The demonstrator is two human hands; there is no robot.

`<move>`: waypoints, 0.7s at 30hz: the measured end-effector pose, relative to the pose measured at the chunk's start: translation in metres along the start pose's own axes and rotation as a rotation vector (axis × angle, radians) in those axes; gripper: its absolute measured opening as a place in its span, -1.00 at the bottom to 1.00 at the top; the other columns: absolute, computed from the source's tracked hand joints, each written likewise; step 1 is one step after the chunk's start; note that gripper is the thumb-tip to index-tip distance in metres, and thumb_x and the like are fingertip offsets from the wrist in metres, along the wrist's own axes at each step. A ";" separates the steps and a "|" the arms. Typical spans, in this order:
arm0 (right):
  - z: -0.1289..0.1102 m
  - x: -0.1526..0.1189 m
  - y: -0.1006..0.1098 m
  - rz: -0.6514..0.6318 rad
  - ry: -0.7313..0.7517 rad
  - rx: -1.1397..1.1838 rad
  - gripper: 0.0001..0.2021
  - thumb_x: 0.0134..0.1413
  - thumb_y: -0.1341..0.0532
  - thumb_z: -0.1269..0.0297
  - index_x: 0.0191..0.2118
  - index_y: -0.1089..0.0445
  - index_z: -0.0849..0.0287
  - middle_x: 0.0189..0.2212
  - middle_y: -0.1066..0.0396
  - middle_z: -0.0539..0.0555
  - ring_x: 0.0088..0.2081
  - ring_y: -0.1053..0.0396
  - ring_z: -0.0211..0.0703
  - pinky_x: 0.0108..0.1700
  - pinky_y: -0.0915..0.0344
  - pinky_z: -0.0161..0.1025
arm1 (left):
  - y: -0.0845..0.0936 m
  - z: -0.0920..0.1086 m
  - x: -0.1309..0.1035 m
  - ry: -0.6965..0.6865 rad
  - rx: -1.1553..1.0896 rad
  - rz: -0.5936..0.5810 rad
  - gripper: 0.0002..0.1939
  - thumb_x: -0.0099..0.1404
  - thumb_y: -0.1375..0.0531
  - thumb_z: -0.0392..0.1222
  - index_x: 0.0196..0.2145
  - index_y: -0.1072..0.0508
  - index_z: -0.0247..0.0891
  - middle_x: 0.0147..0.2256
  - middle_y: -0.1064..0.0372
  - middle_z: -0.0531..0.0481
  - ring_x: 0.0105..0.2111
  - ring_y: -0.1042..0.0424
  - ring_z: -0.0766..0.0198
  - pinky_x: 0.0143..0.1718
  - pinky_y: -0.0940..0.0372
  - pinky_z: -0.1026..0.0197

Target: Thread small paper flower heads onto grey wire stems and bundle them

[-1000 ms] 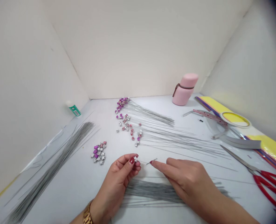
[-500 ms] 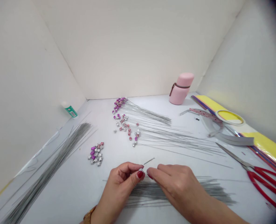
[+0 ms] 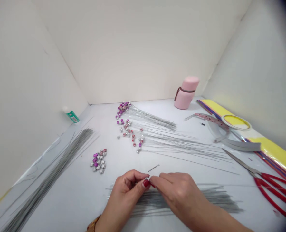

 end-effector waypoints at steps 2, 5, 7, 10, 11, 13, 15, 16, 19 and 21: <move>0.005 0.003 0.009 0.046 -0.006 0.002 -0.81 0.15 0.02 0.42 -0.38 -0.30 0.16 -0.60 -0.29 -0.05 -0.56 -0.23 -0.29 -0.50 -0.04 -0.34 | 0.010 0.001 0.002 -0.024 -0.014 0.101 -0.87 0.10 -0.21 -0.18 -0.41 -0.45 -0.31 -0.46 -0.43 -0.01 -0.41 -0.34 0.31 -0.32 -0.22 0.30; 0.023 0.005 0.026 0.128 -0.042 -0.076 -0.77 0.18 0.04 0.36 -0.32 -0.35 0.15 -0.56 -0.32 0.00 -0.50 -0.28 -0.28 -0.47 -0.10 -0.36 | 0.031 0.005 0.004 -0.090 -0.018 0.296 -0.81 0.10 -0.20 -0.14 -0.32 -0.44 -0.29 -0.43 -0.41 0.00 -0.38 -0.35 0.31 -0.28 -0.22 0.31; 0.040 0.005 0.034 0.165 -0.069 -0.139 -0.75 0.18 0.05 0.38 -0.32 -0.36 0.14 -0.53 -0.34 0.02 -0.45 -0.29 -0.25 -0.43 -0.14 -0.35 | 0.040 0.010 0.006 -0.139 0.002 0.329 -0.73 0.12 -0.18 -0.14 -0.21 -0.40 -0.27 -0.33 -0.41 -0.04 -0.31 -0.36 0.28 -0.25 -0.22 0.28; 0.062 0.005 0.040 0.231 -0.099 -0.183 -0.78 0.17 0.03 0.38 -0.23 -0.35 0.15 -0.41 -0.37 0.07 -0.34 -0.29 -0.18 -0.34 -0.19 -0.29 | 0.056 0.027 0.005 -0.250 0.118 0.366 -0.67 0.13 -0.16 -0.14 -0.12 -0.34 -0.23 -0.16 -0.35 -0.09 -0.20 -0.34 0.23 -0.22 -0.22 0.27; 0.067 0.005 0.041 0.260 -0.113 -0.201 -0.78 0.16 0.02 0.37 -0.18 -0.34 0.16 -0.35 -0.37 0.11 -0.28 -0.29 -0.13 -0.29 -0.21 -0.24 | 0.065 0.036 0.003 -0.295 0.194 0.408 -0.69 0.14 -0.14 -0.13 -0.14 -0.35 -0.22 -0.15 -0.35 -0.08 -0.19 -0.34 0.23 -0.21 -0.21 0.27; 0.070 0.006 0.040 0.307 -0.121 -0.219 -0.77 0.15 -0.01 0.35 -0.12 -0.32 0.17 -0.25 -0.34 0.16 -0.18 -0.25 -0.05 -0.19 -0.20 -0.14 | 0.084 0.054 -0.002 -0.348 0.402 0.511 -0.75 0.16 -0.10 -0.09 -0.22 -0.38 -0.22 -0.23 -0.40 -0.05 -0.25 -0.36 0.23 -0.25 -0.20 0.28; 0.064 0.009 0.032 0.260 -0.084 -0.155 -0.79 0.14 -0.02 0.35 -0.14 -0.32 0.16 -0.23 -0.31 0.16 -0.17 -0.24 -0.05 -0.17 -0.20 -0.11 | 0.101 0.068 -0.007 -0.322 0.662 0.595 -0.76 0.18 -0.06 -0.06 -0.26 -0.40 -0.20 -0.32 -0.43 -0.02 -0.36 -0.38 0.23 -0.35 -0.19 0.27; 0.058 0.010 0.024 0.195 -0.056 -0.097 -0.80 0.13 -0.03 0.35 -0.17 -0.33 0.15 -0.25 -0.31 0.15 -0.20 -0.25 -0.08 -0.19 -0.21 -0.14 | 0.107 0.073 -0.009 -0.293 0.810 0.619 -0.77 0.18 -0.05 -0.06 -0.30 -0.41 -0.20 -0.37 -0.44 -0.01 -0.40 -0.37 0.22 -0.39 -0.16 0.26; 0.042 0.014 0.000 -0.023 -0.023 0.026 -0.86 0.10 -0.06 0.37 -0.24 -0.32 0.14 -0.32 -0.31 0.09 -0.28 -0.27 -0.15 -0.29 -0.24 -0.23 | 0.113 0.074 -0.007 -0.170 1.195 0.546 -0.78 0.17 -0.03 -0.08 -0.44 -0.42 -0.19 -0.49 -0.43 0.01 -0.46 -0.36 0.19 -0.46 -0.08 0.25; 0.035 0.016 -0.010 -0.090 -0.037 0.024 -0.91 0.09 -0.08 0.39 -0.32 -0.31 0.15 -0.37 -0.30 0.07 -0.32 -0.26 -0.16 -0.32 -0.24 -0.25 | 0.113 0.068 -0.005 -0.113 1.346 0.474 -0.81 0.14 -0.05 -0.11 -0.47 -0.42 -0.19 -0.49 -0.43 0.00 -0.45 -0.36 0.18 -0.47 -0.06 0.25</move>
Point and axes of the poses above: each hand's wrist, its own x-axis towards the middle knuckle, its own y-axis out of the back of the hand, z = x × y, the point moved 7 cm from there along x, towards the middle knuckle
